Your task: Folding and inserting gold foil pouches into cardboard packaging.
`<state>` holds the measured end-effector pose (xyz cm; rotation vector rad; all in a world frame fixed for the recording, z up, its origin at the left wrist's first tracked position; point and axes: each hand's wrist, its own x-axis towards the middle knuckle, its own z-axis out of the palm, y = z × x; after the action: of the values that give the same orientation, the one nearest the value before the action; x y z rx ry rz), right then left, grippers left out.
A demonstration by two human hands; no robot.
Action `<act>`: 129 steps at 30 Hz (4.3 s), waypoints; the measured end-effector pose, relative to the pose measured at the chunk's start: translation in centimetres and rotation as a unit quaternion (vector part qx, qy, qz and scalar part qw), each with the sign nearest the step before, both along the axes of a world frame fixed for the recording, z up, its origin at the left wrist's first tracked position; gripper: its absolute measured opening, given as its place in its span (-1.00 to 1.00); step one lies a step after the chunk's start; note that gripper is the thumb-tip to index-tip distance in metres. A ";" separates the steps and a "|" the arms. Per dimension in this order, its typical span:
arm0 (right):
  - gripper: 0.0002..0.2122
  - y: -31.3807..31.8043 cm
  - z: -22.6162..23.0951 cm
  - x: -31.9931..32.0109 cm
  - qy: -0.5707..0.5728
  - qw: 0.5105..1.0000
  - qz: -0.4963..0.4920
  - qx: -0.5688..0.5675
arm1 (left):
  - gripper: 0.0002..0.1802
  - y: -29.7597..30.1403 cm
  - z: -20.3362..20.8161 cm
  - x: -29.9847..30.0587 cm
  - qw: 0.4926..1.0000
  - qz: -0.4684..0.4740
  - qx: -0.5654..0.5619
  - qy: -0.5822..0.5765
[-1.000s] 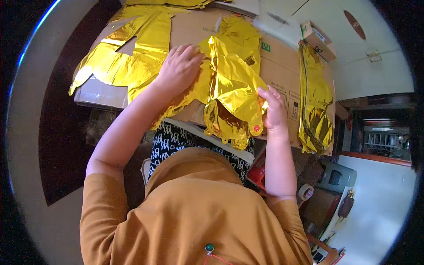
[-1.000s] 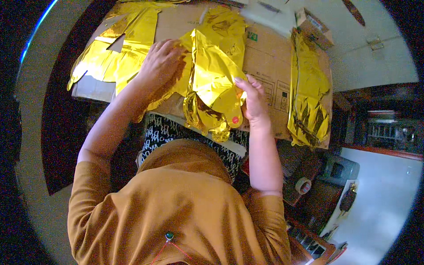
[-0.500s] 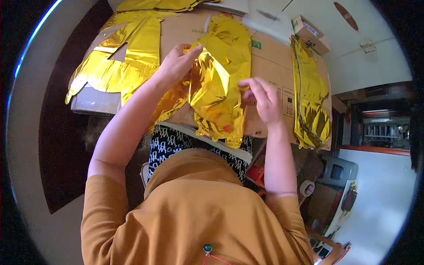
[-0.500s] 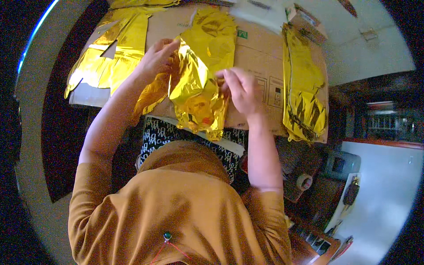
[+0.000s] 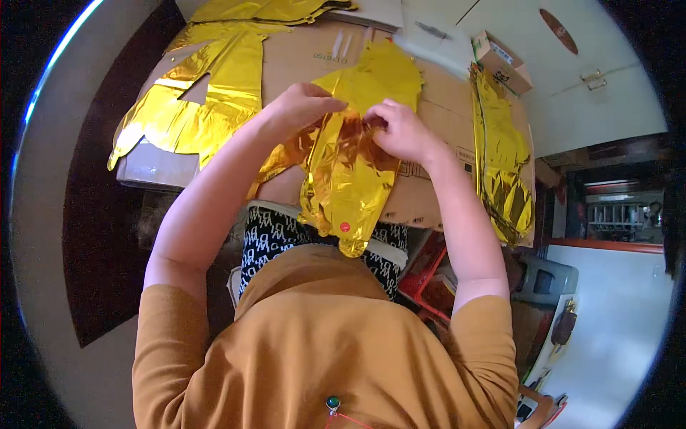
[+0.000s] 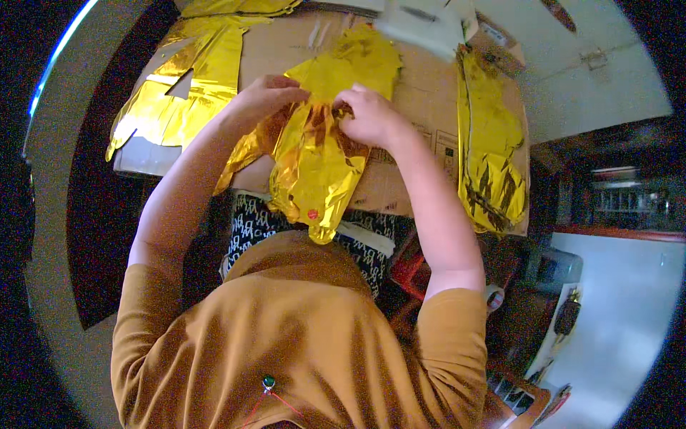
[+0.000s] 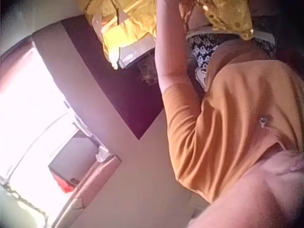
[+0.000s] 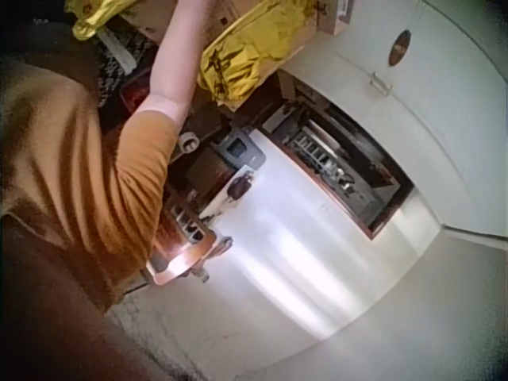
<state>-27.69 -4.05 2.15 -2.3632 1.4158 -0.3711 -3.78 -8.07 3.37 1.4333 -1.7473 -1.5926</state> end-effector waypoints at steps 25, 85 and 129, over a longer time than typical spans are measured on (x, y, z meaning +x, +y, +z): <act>-0.50 -0.5 1.6 2.5 0.101 0.972 -0.019 -0.213 | -0.49 1.9 -1.0 -1.1 0.949 -0.085 -0.239 -0.186; -0.86 29.3 32.5 -18.0 0.591 0.768 -0.029 -0.247 | -0.64 -5.1 -0.7 5.3 0.975 0.018 -0.223 0.017; -0.65 8.4 4.5 -8.0 0.046 0.975 -0.205 -0.070 | -0.63 2.5 -0.3 6.3 0.858 0.014 -0.504 -0.092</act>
<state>-35.71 4.38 6.61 -2.2049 1.9881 -0.4868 2.54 -5.57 3.11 1.0363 -2.1266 -0.3162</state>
